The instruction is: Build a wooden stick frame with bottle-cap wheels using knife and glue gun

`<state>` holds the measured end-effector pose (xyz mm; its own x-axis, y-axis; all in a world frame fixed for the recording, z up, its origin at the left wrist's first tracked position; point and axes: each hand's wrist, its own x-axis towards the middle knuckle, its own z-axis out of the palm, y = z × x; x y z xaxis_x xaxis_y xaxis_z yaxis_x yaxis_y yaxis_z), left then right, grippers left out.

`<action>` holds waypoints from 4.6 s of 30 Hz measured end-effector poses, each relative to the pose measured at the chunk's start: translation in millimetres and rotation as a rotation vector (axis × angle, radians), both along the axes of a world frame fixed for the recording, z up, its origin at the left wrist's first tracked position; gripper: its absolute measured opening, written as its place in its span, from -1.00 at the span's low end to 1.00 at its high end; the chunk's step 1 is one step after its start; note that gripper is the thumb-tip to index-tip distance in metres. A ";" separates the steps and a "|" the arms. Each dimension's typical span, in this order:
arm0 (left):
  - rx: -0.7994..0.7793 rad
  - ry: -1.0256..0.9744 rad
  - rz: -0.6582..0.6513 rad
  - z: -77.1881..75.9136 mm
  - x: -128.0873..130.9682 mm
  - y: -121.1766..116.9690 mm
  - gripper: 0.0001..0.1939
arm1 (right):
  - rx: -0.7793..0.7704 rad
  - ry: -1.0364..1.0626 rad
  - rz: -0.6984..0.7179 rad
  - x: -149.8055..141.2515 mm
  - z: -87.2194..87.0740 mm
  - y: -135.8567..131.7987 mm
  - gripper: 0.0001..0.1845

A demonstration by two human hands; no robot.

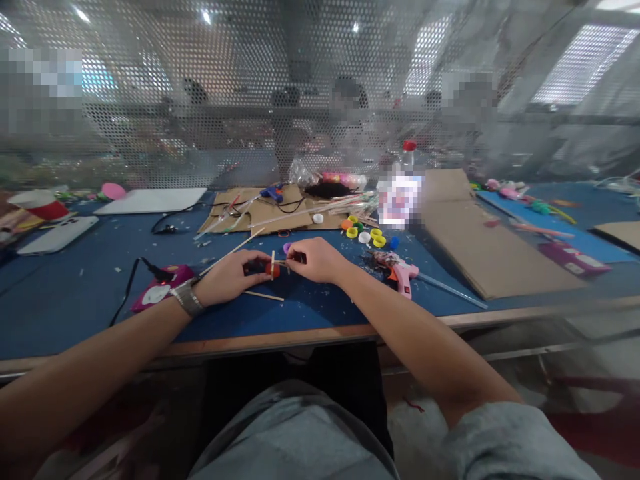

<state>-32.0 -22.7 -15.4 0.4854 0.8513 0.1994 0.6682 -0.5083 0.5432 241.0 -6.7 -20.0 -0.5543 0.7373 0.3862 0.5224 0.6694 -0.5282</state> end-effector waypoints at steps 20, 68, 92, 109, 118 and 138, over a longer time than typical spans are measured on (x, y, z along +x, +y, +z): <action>-0.005 0.028 0.015 1.6 -1.1 -0.7 -0.62 | 0.002 -0.011 0.006 1.8 1.4 -1.5 -0.81; 0.030 0.030 0.003 1.3 0.7 -3.2 -0.68 | 0.030 -0.012 0.010 4.5 0.8 -1.0 -0.84; 0.029 0.029 0.012 0.3 1.8 -2.7 -0.71 | 0.024 -0.031 0.013 4.9 -1.5 0.2 -0.85; 0.048 0.027 -0.017 5.2 3.9 -6.6 -0.68 | 0.031 -0.048 0.011 5.2 -2.2 0.8 -0.82; 0.049 0.029 -0.016 2.2 4.5 -3.3 -0.62 | 0.027 -0.060 0.010 4.2 -1.5 0.7 -0.79; 0.025 0.023 0.025 3.4 1.8 -3.6 -0.60 | -0.011 -0.015 -0.014 10.0 8.6 -2.5 -0.50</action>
<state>-30.2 -26.3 -12.0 0.4690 0.8581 0.2093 0.6930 -0.5044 0.5150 251.0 -9.2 -11.4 -0.5494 0.7493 0.3696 0.5400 0.6560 -0.5273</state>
